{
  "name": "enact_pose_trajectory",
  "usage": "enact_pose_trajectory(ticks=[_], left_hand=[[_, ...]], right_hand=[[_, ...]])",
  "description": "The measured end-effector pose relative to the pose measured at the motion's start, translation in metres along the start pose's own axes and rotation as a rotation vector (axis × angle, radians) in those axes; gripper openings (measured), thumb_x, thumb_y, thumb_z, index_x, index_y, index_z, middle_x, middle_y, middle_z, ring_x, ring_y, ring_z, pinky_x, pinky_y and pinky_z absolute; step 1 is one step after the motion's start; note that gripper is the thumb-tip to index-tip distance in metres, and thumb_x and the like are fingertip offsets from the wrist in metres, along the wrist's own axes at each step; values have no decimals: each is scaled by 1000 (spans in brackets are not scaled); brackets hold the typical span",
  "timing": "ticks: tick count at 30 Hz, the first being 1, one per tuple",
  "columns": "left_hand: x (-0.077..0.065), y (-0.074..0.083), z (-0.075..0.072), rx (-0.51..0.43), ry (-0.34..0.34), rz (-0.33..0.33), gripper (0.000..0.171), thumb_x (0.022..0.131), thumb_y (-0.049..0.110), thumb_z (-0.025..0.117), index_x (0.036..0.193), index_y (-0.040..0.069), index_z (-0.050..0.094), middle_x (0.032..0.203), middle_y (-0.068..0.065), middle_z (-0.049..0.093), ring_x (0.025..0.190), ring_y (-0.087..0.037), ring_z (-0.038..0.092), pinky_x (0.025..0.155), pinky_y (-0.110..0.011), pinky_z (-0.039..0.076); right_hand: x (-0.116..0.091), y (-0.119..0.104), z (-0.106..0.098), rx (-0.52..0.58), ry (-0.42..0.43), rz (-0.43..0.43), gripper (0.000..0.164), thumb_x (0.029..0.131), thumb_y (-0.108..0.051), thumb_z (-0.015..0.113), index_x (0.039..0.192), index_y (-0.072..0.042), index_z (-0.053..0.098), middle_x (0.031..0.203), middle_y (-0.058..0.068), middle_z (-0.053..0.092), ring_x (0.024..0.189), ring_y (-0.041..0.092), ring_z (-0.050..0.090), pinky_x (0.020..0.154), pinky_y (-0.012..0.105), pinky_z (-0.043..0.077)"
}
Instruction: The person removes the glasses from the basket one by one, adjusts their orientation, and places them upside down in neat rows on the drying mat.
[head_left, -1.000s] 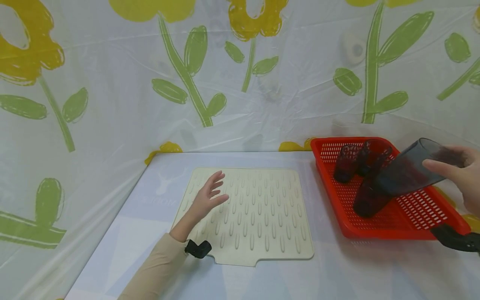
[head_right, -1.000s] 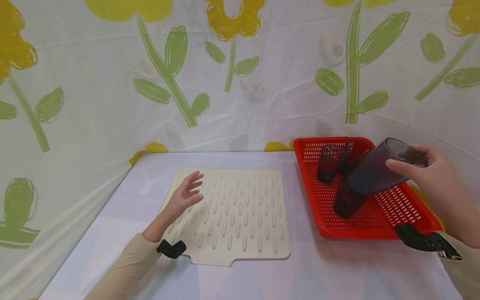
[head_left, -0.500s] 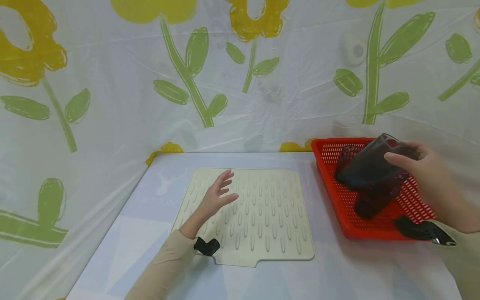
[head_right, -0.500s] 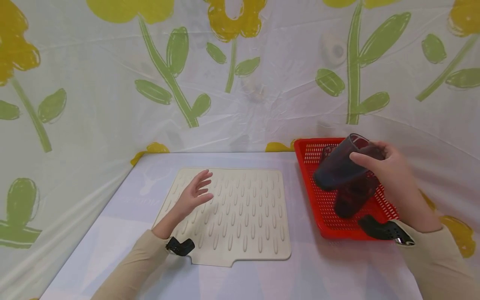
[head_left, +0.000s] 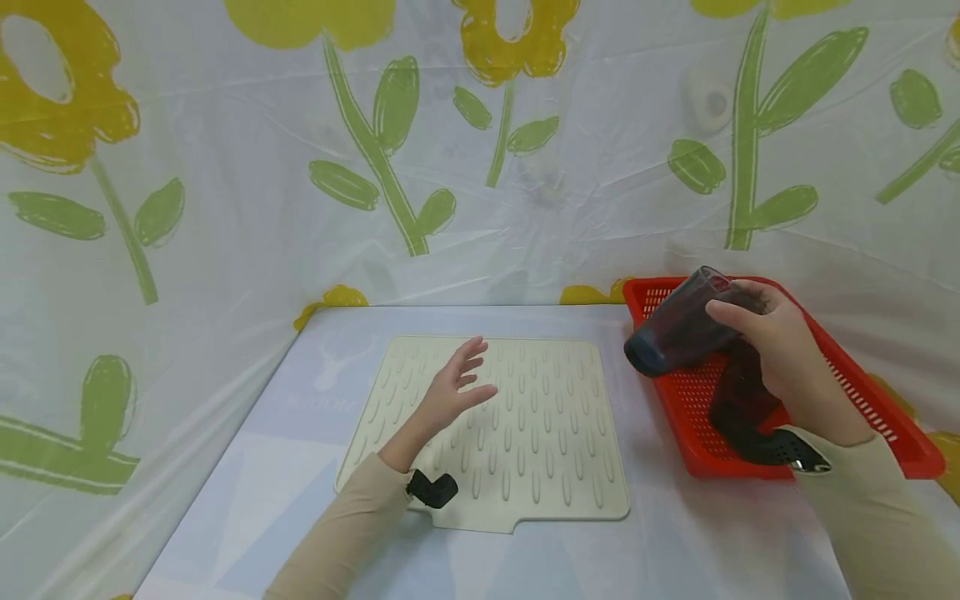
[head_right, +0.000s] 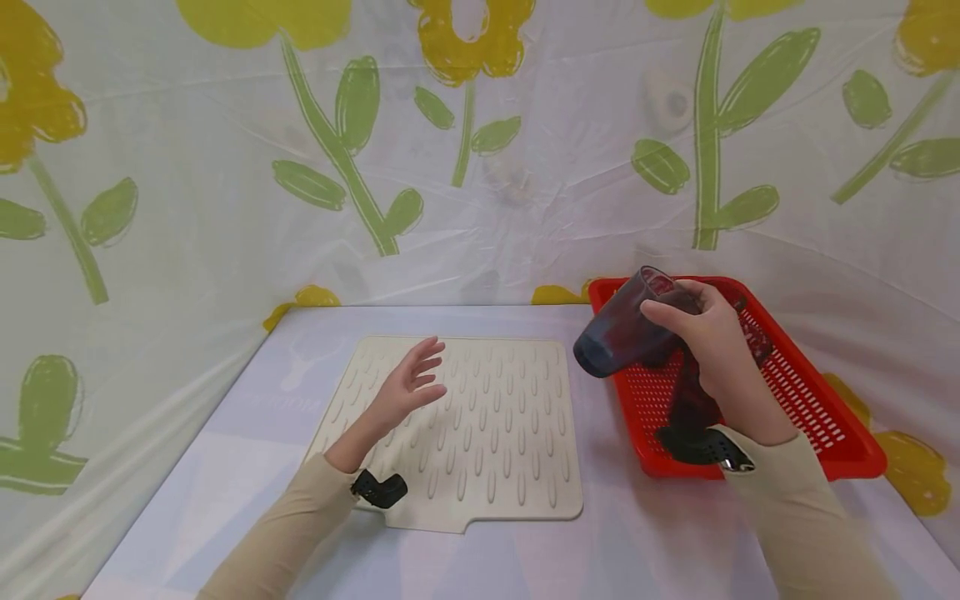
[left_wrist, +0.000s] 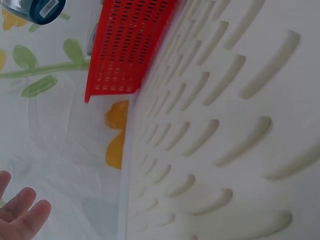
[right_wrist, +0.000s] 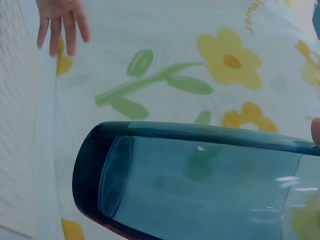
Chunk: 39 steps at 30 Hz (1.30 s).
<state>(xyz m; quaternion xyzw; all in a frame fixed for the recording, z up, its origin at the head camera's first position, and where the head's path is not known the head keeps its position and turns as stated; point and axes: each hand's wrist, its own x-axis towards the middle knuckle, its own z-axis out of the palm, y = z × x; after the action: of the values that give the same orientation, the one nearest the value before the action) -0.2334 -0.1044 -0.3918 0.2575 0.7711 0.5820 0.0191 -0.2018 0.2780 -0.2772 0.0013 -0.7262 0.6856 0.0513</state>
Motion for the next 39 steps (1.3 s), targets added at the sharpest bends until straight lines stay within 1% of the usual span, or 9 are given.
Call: enact_pose_trajectory(ticks=[3, 7, 10, 13, 16, 20, 31, 34, 39], left_hand=[[1, 5, 3, -26, -18, -15, 73, 86, 10, 61, 145, 6, 19, 147, -17, 28, 133, -32, 30, 106, -48, 28], [1, 20, 5, -48, -35, -9, 71, 86, 3, 58, 145, 1, 17, 146, -22, 25, 133, -37, 28, 106, -52, 25], [0, 29, 7, -41, -35, -8, 71, 86, 4, 58, 144, -1, 16, 146, -23, 25, 132, -38, 28, 105, -52, 26], [0, 31, 8, -37, -31, -18, 71, 86, 4, 57, 144, -1, 16, 146, -23, 26, 133, -37, 28, 106, -50, 27], [0, 32, 10, -48, -27, -27, 71, 86, 4, 58, 144, -1, 17, 146, -22, 26, 133, -36, 28, 106, -49, 27], [0, 30, 13, -72, -32, -28, 71, 87, 5, 58, 144, 0, 17, 146, -23, 25, 133, -37, 28, 106, -50, 26], [2, 31, 19, -61, -26, -33, 72, 86, 9, 59, 144, 1, 18, 146, -22, 27, 132, -35, 29, 106, -48, 28], [3, 31, 21, -70, -28, -29, 73, 86, 9, 60, 144, 0, 18, 146, -22, 26, 132, -37, 28, 106, -48, 28], [6, 28, 25, -92, -34, -37, 74, 86, 11, 61, 145, 2, 17, 146, -21, 25, 133, -36, 28, 106, -48, 28]], right_hand=[[2, 3, 10, -105, 9, 37, 39, 88, -26, 60, 119, -23, 37, 101, -13, 49, 88, 2, 48, 76, 15, 34], [5, 8, 23, -246, 8, 46, 50, 89, -34, 57, 129, -18, 32, 103, -15, 44, 93, 4, 43, 84, 22, 32], [7, 13, 32, -251, -6, 47, 53, 89, -34, 57, 130, -14, 32, 103, -14, 43, 94, 3, 42, 88, 29, 31], [9, 17, 41, -248, -17, 63, 62, 88, -35, 58, 136, -7, 28, 109, -8, 43, 97, 7, 42, 95, 39, 31], [10, 21, 50, -242, -21, 91, 74, 88, -38, 58, 141, -2, 21, 124, 7, 40, 109, 18, 39, 103, 51, 27], [11, 26, 60, -224, -30, 116, 80, 88, -41, 57, 144, -2, 16, 141, 20, 26, 120, 31, 30, 106, 53, 23], [13, 35, 87, -161, -32, 130, 72, 89, -36, 56, 141, 1, 21, 134, 17, 33, 104, 17, 40, 105, 44, 30], [15, 39, 93, -121, -56, 134, 73, 90, -33, 56, 141, 1, 19, 136, 18, 32, 106, 18, 41, 106, 44, 29], [18, 42, 100, -58, -91, 169, 75, 89, -33, 58, 143, 0, 17, 139, 18, 29, 117, 24, 34, 107, 45, 26]])
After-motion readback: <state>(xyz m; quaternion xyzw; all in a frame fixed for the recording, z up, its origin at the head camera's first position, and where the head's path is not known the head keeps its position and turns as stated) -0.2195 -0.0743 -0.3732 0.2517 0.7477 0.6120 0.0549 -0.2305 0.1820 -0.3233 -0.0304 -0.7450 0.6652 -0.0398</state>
